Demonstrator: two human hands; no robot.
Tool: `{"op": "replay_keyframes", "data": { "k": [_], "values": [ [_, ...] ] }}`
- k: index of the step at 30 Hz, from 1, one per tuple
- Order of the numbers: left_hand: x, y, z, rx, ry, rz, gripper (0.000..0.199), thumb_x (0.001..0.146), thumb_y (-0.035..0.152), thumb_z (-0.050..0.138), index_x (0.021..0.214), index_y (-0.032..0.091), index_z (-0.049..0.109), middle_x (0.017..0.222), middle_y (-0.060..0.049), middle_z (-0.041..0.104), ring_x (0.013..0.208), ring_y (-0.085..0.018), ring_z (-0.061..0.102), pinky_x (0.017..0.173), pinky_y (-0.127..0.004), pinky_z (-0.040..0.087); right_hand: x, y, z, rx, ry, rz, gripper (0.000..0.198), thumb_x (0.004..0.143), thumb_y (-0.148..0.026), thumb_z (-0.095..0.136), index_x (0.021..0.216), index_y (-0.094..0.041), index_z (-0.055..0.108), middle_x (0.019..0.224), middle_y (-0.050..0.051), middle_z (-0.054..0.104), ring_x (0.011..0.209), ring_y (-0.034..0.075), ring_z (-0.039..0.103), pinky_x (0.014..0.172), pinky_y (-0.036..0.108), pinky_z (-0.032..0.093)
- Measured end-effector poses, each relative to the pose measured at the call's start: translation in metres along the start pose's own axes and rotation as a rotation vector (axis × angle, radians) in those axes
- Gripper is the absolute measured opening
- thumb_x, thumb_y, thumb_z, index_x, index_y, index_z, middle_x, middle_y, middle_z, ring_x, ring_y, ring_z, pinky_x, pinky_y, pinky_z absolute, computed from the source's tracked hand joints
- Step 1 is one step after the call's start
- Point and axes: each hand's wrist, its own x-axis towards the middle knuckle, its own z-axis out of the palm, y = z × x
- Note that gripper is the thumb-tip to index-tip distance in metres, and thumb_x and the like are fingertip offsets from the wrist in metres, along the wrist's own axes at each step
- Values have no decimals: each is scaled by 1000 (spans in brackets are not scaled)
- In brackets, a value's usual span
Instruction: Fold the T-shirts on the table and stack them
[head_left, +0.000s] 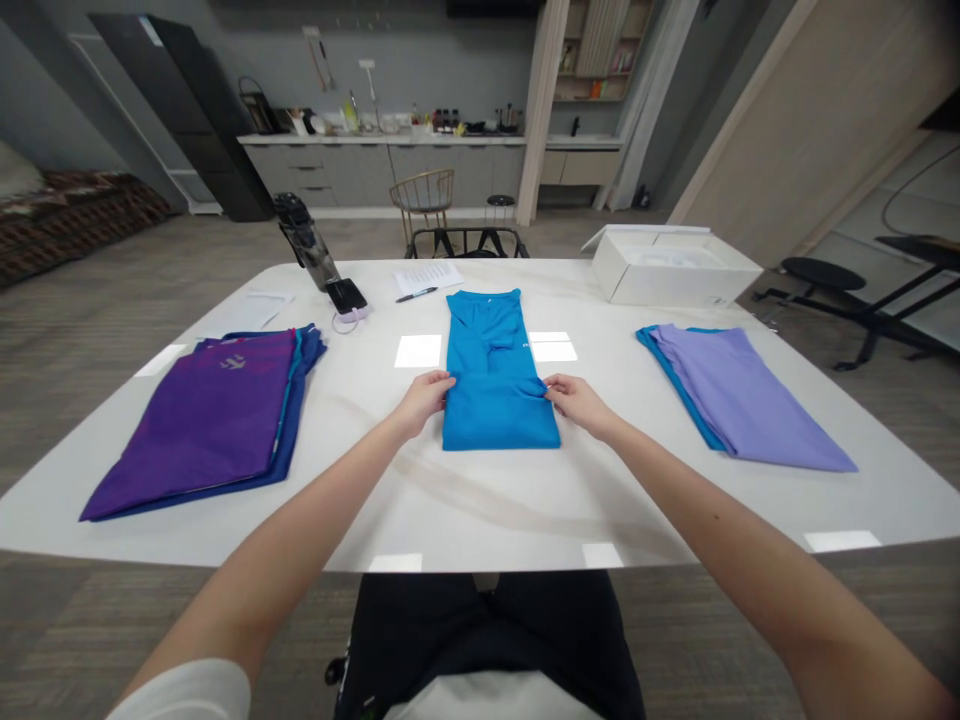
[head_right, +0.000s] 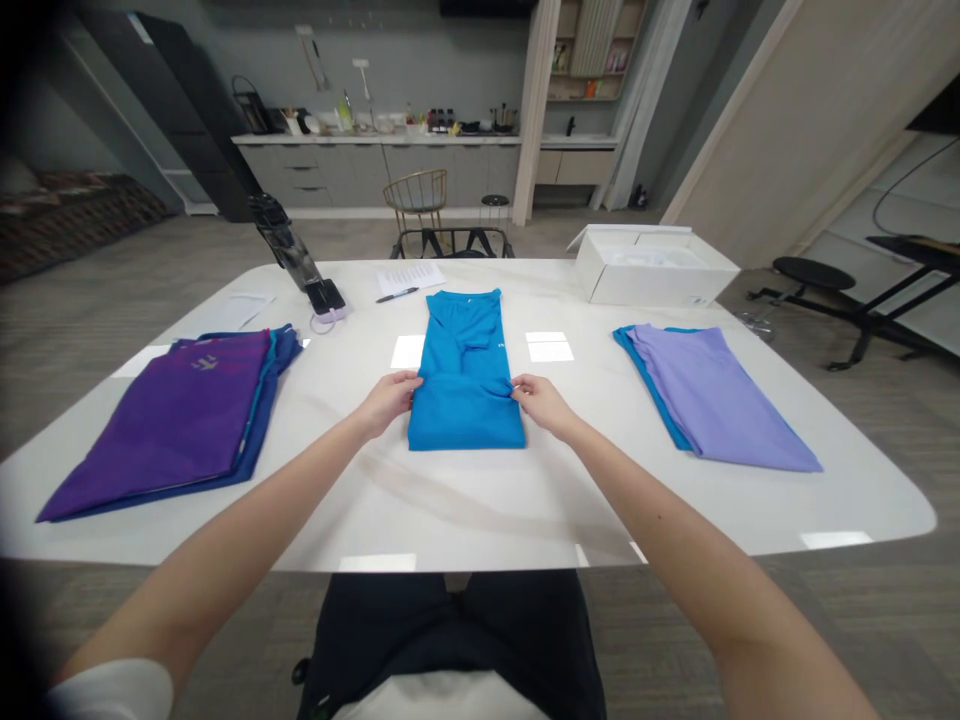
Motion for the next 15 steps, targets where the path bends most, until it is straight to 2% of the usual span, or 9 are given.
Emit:
{"op": "replay_keyframes", "data": {
  "k": [2, 4, 6, 9, 12, 15],
  "values": [
    [15, -3, -2, 98, 8, -91, 50, 62, 53, 84, 90, 16, 65, 77, -1, 64, 70, -14, 60, 68, -28, 47, 14, 8, 2, -152, -22, 53, 40, 76, -57, 71, 87, -19, 71, 77, 3, 70, 68, 18, 59, 63, 29, 44],
    [26, -5, -4, 248, -31, -108, 47, 64, 54, 82, 85, 16, 65, 74, -1, 64, 68, -16, 60, 65, -29, 47, 23, 11, 2, -297, -57, 66, 41, 78, -59, 70, 85, -19, 74, 81, 4, 73, 77, 21, 65, 68, 29, 46],
    [32, -5, -7, 454, -45, -51, 40, 67, 52, 80, 74, 18, 61, 64, 1, 59, 61, -16, 56, 60, -29, 43, 28, 11, 1, -412, -59, 57, 43, 79, -62, 70, 86, -19, 74, 81, 4, 73, 80, 22, 66, 69, 29, 45],
    [38, -3, -10, 796, -19, 111, 35, 76, 47, 72, 62, 21, 53, 56, 3, 51, 58, -16, 52, 58, -29, 37, 33, 8, -3, -524, -79, 40, 48, 76, -66, 72, 93, -20, 74, 82, 3, 72, 77, 22, 67, 66, 30, 45],
    [41, 1, -12, 1000, -23, 208, 31, 84, 43, 63, 63, 21, 55, 63, 0, 58, 65, -18, 57, 61, -30, 37, 37, 7, -8, -566, -156, 8, 54, 74, -68, 75, 102, -21, 75, 87, 4, 73, 77, 23, 67, 65, 31, 46],
    [46, 7, -17, 1058, -89, 252, 30, 87, 44, 61, 68, 21, 60, 76, -3, 65, 71, -20, 61, 63, -31, 40, 42, 9, -13, -590, -183, -53, 41, 86, -60, 66, 99, -22, 75, 91, 5, 74, 81, 23, 67, 69, 32, 46]
  ]
}}
